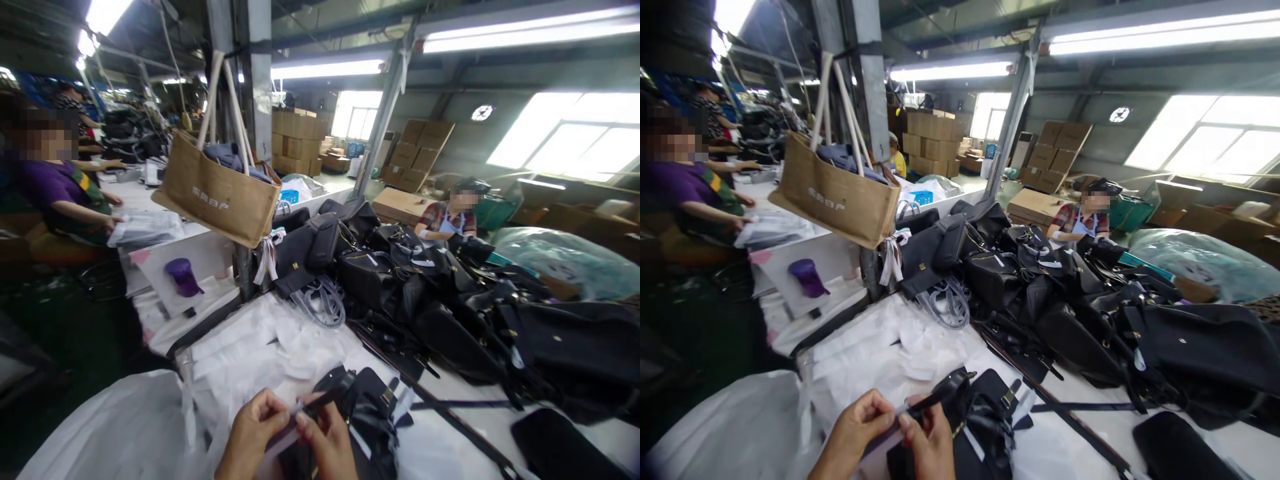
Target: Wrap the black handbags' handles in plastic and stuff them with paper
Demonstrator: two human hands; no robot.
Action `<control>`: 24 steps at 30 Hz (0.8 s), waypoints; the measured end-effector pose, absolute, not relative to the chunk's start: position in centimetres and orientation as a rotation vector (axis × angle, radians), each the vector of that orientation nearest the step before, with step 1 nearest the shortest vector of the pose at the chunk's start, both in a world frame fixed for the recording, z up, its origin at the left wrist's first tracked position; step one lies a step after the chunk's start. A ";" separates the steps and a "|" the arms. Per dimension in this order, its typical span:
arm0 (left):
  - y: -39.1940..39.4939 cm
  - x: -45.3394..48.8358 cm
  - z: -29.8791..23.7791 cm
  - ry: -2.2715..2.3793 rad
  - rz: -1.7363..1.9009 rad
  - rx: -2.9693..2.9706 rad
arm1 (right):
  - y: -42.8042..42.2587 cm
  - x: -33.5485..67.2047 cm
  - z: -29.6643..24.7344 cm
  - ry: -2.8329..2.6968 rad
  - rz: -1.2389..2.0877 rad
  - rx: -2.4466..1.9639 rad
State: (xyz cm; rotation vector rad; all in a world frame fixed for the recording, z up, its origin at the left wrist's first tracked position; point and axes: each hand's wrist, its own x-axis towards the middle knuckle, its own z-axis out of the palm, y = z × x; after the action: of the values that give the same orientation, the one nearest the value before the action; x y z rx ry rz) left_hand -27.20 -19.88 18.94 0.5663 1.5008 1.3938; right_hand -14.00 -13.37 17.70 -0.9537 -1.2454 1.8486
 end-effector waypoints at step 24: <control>-32.8 -28.4 21.0 1.435 0.698 0.948 | -15.4 -8.6 19.0 -1.029 1.860 -0.862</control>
State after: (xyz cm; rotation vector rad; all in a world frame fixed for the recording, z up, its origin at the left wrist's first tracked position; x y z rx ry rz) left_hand -28.41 -32.81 20.98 0.9479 1.4346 0.6980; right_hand -8.56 -15.44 18.99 -0.8624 -1.0285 1.8596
